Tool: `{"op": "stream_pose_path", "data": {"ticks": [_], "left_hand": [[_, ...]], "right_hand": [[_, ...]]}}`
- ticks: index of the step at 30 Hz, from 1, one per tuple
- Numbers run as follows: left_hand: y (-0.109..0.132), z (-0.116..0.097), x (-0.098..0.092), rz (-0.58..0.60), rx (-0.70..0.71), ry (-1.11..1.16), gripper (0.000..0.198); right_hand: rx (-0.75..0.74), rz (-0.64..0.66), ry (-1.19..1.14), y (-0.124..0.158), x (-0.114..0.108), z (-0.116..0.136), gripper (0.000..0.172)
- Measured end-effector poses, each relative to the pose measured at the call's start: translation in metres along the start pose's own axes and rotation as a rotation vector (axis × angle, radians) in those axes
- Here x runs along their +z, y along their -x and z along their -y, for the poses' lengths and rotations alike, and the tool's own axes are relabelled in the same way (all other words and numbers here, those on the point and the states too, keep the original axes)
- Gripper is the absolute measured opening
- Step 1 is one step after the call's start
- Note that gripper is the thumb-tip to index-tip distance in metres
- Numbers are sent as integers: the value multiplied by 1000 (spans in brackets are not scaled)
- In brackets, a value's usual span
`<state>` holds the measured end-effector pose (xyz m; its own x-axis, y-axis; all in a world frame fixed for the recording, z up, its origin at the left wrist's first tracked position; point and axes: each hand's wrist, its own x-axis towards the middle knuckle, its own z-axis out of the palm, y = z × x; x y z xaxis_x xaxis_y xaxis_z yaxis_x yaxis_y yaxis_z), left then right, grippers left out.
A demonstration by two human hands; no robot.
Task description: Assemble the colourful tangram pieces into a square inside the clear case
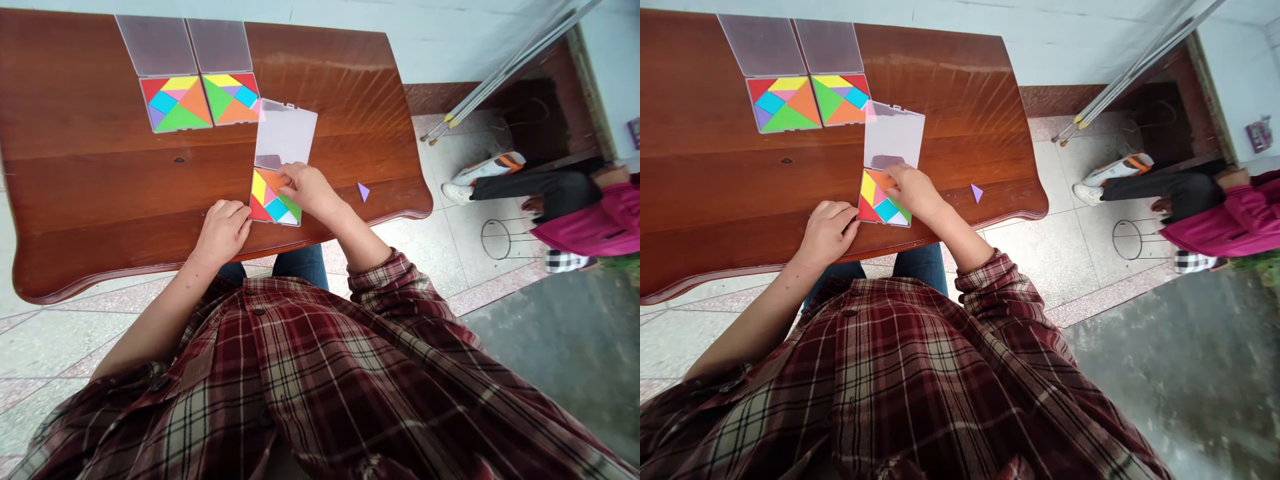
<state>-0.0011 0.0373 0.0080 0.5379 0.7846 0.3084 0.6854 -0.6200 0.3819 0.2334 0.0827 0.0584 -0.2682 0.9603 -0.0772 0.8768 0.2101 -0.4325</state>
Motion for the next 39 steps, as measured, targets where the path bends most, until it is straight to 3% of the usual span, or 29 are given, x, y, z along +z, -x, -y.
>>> {"op": "stream_pose_path", "data": {"ticks": [3,7,10,13,18,22,26,32,39], "left_hand": [[0,2,-1,-3,1,19,23],[-1,5,0,-23,18,9,22],[-1,5,2,-29,17,-1,21],[-1,4,3,-18,4,-3,21],[1,7,4,-6,-17,25,23],[3,8,2,-47,11,9,26],[-2,-6,-1,-66,64,-34,27],[-24,-38,5,70,195,-6,22],[-33,-38,9,140,119,72,23]], "right_hand": [[81,-112,16,13,-21,-25,27],[320,-206,131,39,-44,-87,29],[473,-182,205,57,-45,-132,34],[511,-151,221,64,-37,-152,31],[558,-98,228,59,-31,-145,12],[575,-88,225,58,-32,-137,16],[555,-111,209,61,-28,-138,19],[544,-168,168,64,-21,-138,19],[527,-209,128,64,-17,-139,19]]}}
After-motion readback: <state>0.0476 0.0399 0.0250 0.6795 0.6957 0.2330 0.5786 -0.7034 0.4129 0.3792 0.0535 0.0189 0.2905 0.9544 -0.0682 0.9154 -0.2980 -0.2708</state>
